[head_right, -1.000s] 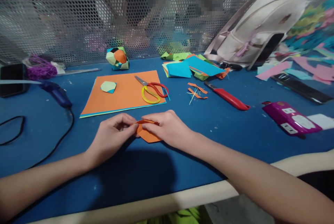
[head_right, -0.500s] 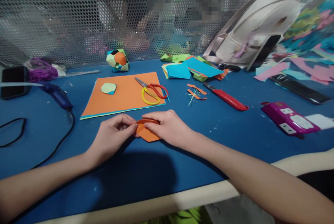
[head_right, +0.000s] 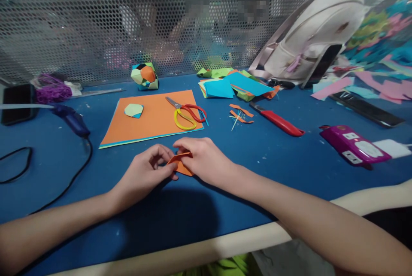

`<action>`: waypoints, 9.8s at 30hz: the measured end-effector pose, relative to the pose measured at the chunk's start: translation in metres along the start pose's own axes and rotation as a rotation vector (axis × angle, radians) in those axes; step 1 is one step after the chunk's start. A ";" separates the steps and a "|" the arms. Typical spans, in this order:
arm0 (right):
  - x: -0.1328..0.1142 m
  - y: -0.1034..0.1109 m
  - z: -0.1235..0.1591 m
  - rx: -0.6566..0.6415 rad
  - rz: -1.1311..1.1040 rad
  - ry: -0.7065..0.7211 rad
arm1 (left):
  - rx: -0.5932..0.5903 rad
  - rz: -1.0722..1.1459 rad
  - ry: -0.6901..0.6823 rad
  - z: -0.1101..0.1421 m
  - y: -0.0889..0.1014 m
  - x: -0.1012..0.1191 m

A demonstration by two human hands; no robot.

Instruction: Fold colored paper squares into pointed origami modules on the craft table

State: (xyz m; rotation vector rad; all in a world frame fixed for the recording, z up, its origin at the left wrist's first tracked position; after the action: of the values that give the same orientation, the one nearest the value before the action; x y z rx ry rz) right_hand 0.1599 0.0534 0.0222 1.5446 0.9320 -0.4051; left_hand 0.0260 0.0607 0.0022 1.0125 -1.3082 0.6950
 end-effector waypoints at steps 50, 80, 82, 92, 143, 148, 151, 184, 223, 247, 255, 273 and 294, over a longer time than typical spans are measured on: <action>0.002 0.002 -0.001 0.083 -0.119 -0.130 | 0.031 0.325 0.139 0.002 0.003 -0.007; 0.007 0.000 -0.003 0.034 -0.315 -0.183 | 0.091 0.224 0.143 -0.003 0.005 -0.002; 0.007 0.000 -0.002 0.044 -0.231 -0.166 | 0.100 0.206 0.131 -0.002 0.006 -0.001; 0.000 0.002 -0.003 0.111 -0.098 -0.065 | 0.075 0.375 0.187 -0.001 0.001 -0.008; -0.013 0.001 0.004 0.169 -0.141 0.353 | -0.005 0.578 0.202 0.002 -0.004 -0.006; -0.009 0.002 0.002 0.089 -0.161 0.232 | 0.044 0.469 0.193 -0.001 -0.001 -0.010; -0.003 0.004 -0.001 0.067 -0.193 0.082 | 0.065 0.363 0.171 -0.002 0.002 -0.010; 0.002 0.000 -0.004 0.036 -0.182 -0.178 | 0.085 -0.045 0.004 -0.003 0.012 0.002; 0.001 0.004 -0.004 0.126 -0.178 -0.086 | 0.141 -0.084 -0.034 0.000 0.015 0.007; 0.002 0.005 -0.003 0.184 -0.202 -0.061 | 0.154 -0.116 -0.054 -0.001 0.014 0.008; -0.004 0.004 -0.001 0.203 -0.193 0.033 | 0.180 -0.138 -0.092 -0.002 0.016 0.008; -0.007 0.004 -0.001 0.238 -0.135 0.186 | 0.167 -0.175 -0.187 -0.002 0.014 0.011; -0.006 0.004 -0.002 0.230 -0.097 0.195 | 0.173 -0.210 -0.116 -0.002 0.017 0.009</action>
State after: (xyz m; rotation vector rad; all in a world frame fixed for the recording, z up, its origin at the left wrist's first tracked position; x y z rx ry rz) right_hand 0.1590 0.0538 0.0298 1.7765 1.1470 -0.4487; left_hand 0.0134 0.0690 0.0146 1.3270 -1.2339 0.6035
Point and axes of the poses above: each hand's wrist, its own z-axis away from the middle knuckle, its own y-axis out of the back of the hand, x = y × z, the point moved 5 cm from there along -z, towards the middle knuckle, and after that the axes turned 5 degrees about -y, right-handed, at the moved point
